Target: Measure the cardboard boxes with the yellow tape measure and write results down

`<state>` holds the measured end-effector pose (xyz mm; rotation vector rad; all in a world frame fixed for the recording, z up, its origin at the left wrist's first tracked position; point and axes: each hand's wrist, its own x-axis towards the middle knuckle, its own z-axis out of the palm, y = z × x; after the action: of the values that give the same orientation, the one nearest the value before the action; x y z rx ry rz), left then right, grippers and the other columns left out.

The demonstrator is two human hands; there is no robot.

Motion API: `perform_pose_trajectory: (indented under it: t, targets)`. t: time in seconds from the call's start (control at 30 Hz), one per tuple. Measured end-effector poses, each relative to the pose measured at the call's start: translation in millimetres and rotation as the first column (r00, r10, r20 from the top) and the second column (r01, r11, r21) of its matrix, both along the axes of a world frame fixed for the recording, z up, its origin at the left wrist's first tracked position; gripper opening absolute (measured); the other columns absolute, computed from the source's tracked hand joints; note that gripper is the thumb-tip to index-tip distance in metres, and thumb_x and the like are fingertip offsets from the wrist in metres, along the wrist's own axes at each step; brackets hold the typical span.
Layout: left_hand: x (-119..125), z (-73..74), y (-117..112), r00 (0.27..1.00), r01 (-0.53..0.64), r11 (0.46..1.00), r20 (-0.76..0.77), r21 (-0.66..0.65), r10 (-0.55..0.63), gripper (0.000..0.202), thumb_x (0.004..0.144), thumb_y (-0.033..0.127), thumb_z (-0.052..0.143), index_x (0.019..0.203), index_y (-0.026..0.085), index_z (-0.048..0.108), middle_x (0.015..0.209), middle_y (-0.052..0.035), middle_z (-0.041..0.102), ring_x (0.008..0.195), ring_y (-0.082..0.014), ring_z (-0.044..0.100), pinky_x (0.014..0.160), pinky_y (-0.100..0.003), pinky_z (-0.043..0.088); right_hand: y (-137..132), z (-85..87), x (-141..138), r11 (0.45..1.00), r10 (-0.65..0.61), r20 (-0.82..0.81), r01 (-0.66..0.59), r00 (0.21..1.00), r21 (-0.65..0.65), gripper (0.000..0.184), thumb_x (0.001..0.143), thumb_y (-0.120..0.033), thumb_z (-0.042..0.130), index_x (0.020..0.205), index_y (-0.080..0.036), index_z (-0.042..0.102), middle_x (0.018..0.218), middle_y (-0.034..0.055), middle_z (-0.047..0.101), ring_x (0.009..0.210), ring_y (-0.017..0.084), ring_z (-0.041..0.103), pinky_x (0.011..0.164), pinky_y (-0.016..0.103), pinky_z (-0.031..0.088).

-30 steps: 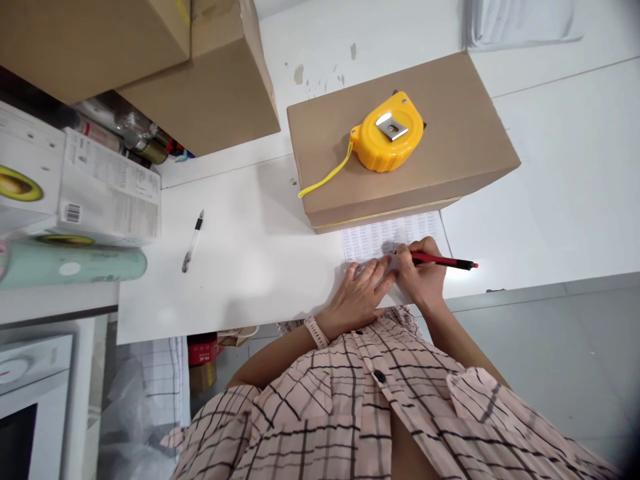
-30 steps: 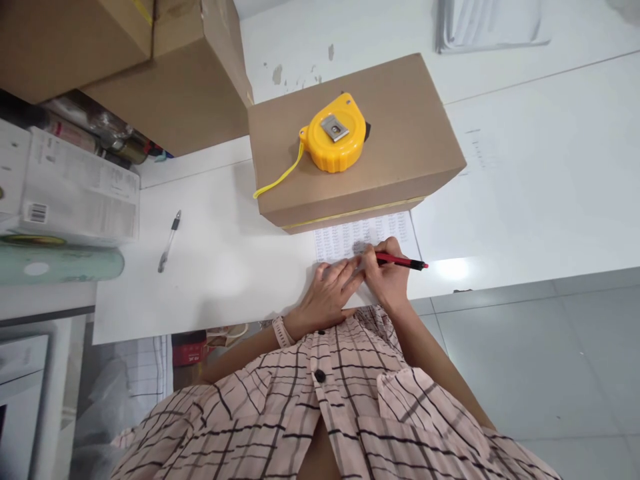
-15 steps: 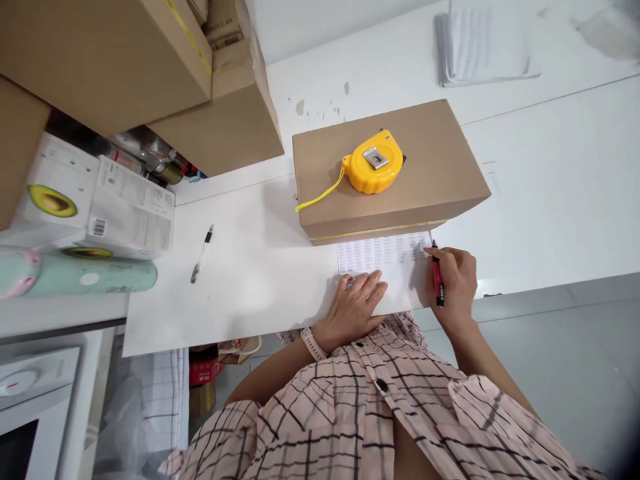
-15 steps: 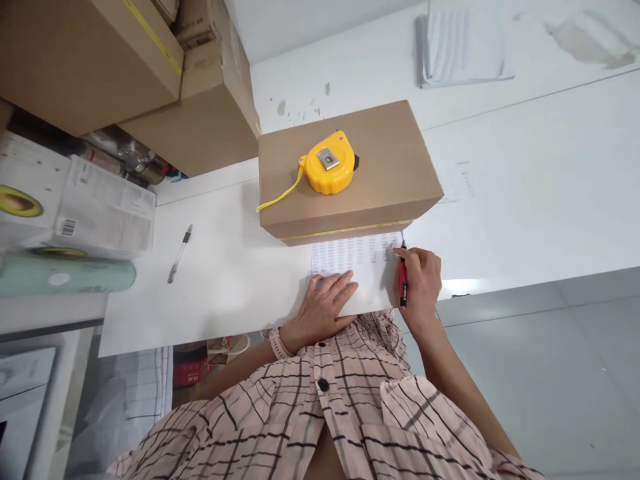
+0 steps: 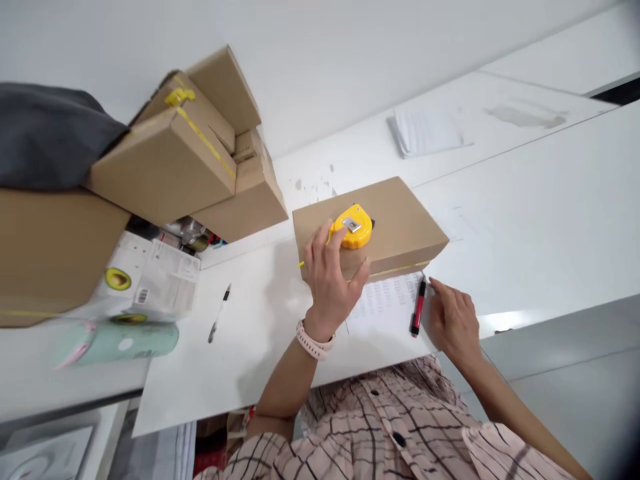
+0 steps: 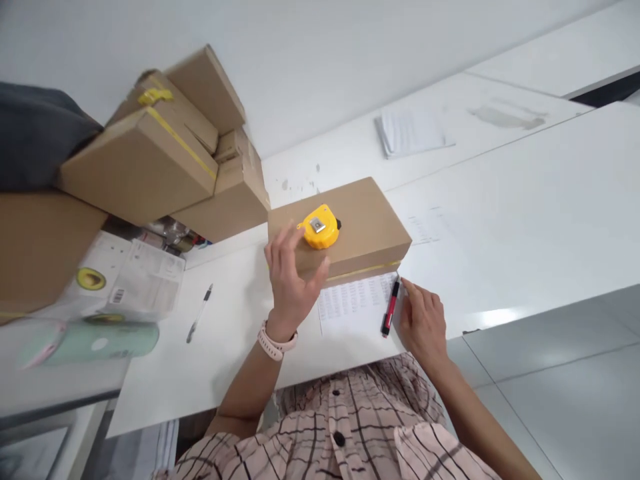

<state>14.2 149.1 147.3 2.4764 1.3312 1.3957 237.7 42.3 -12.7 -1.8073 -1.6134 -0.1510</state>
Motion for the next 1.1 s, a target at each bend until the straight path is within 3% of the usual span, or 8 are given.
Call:
perform_pose_trajectory:
  t: [0.13, 0.33, 0.4, 0.47, 0.57, 0.63, 0.9, 1.1]
  targets:
    - [16.4, 8.5, 35.1, 0.999, -0.023, 0.973, -0.051, -0.229, 0.011, 0.087, 0.087, 0.038, 0.074, 0.156, 0.023, 0.023, 0.162, -0.0202, 0.035, 0.152, -0.0367, 0.031, 0.119, -0.059, 0.032, 2.9, -2.0, 0.3, 0.999, 0.003, 0.014, -0.003, 1.000, 0.032, 0.036, 0.101, -0.023, 0.046, 0.136, -0.020, 0.056, 0.112, 0.0133, 0.071, 0.101, 0.030, 0.063, 0.086, 0.046, 0.052]
    - [19.7, 13.4, 33.3, 0.989, 0.086, 0.900, 0.148, -0.428, -0.024, 0.077, 0.084, 0.032, 0.076, 0.149, 0.025, 0.035, 0.130, -0.0136, 0.061, 0.120, -0.0323, 0.061, 0.104, -0.054, 0.048, -2.4, 9.4, -5.9, 0.990, -0.043, -0.271, 0.076, 0.962, 0.115, 0.029, 0.100, -0.034, 0.049, 0.122, -0.022, 0.063, 0.110, 0.0126, 0.071, 0.097, 0.029, 0.067, 0.073, 0.041, 0.056]
    - [13.3, 14.3, 19.8, 0.932, 0.288, 0.806, 0.344, -0.517, -0.112, 0.076, 0.084, 0.036, 0.075, 0.148, 0.026, 0.033, 0.119, -0.0105, 0.063, 0.100, -0.0259, 0.066, 0.091, -0.046, 0.055, -6.3, 30.9, -12.4, 0.983, -0.077, -0.481, 0.148, 0.873, 0.111, 0.025, 0.099, -0.041, 0.053, 0.113, -0.024, 0.066, 0.108, 0.0120, 0.071, 0.096, 0.028, 0.068, 0.068, 0.039, 0.056]
    - [5.8, 14.2, 4.5, 0.831, 0.519, 0.625, 0.515, -0.584, -0.209, 0.076, 0.087, 0.044, 0.071, 0.149, 0.027, 0.031, 0.111, -0.0084, 0.063, 0.084, -0.0201, 0.065, 0.076, -0.037, 0.057, -6.8, 60.8, -19.9, 0.988, -0.069, -0.683, 0.146, 0.727, 0.055, 0.025, 0.097, -0.046, 0.057, 0.111, -0.028, 0.067, 0.108, 0.0101, 0.072, 0.099, 0.029, 0.068, 0.073, 0.040, 0.058]
    - [-3.8, 13.2, -15.2, 0.730, 0.680, 0.387, 0.628, -0.623, -0.271, 0.084, 0.083, 0.053, 0.073, 0.150, 0.029, 0.029, 0.106, -0.0065, 0.062, 0.074, -0.0163, 0.060, 0.065, -0.031, 0.054, 0.8, 106.5, -29.9, 0.991, 0.098, -0.893, -0.130, 0.440, 0.045, 0.036, 0.097, -0.054, 0.054, 0.121, -0.031, 0.067, 0.117, 0.0088, 0.073, 0.108, 0.028, 0.069, 0.092, 0.044, 0.058]
    - [-8.5, 13.4, -23.8, 0.730, 0.682, 0.342, 0.630, -0.646, -0.266, 0.087, 0.080, 0.054, 0.076, 0.150, 0.030, 0.030, 0.105, -0.0055, 0.061, 0.073, -0.0155, 0.058, 0.065, -0.030, 0.053, 7.9, 128.5, -35.7, 0.946, 0.155, -0.939, -0.321, 0.308, 0.051, 0.043, 0.097, -0.059, 0.052, 0.122, -0.028, 0.070, 0.117, 0.0100, 0.073, 0.109, 0.029, 0.068, 0.098, 0.045, 0.055]
    - [-40.9, 19.7, -22.2, 0.768, 0.626, 0.425, 0.613, -0.654, -0.186, 0.088, 0.078, 0.058, 0.075, 0.149, 0.027, 0.034, 0.102, -0.0058, 0.064, 0.081, -0.0192, 0.062, 0.069, -0.030, 0.052, 34.2, 160.6, -36.9, 0.896, 0.171, -0.955, -0.442, 0.243, 0.048, 0.043, 0.082, -0.062, 0.073, 0.101, -0.024, 0.072, 0.086, 0.0050, 0.067, 0.079, 0.020, 0.062, 0.069, 0.032, 0.054]
    - [-104.9, 20.4, 30.8, 0.807, 0.413, 0.657, 0.587, -0.631, 0.057, 0.078, 0.081, 0.056, 0.071, 0.145, 0.021, 0.042, 0.089, -0.0023, 0.065, 0.070, -0.0142, 0.058, 0.065, -0.026, 0.044, 110.5, 168.5, 26.4, 0.975, 0.214, -0.956, -0.099, 0.198, 0.198, 0.045, 0.061, -0.055, 0.089, 0.082, -0.022, 0.068, 0.074, -0.0012, 0.058, 0.065, 0.012, 0.049, 0.060, 0.026, 0.044]
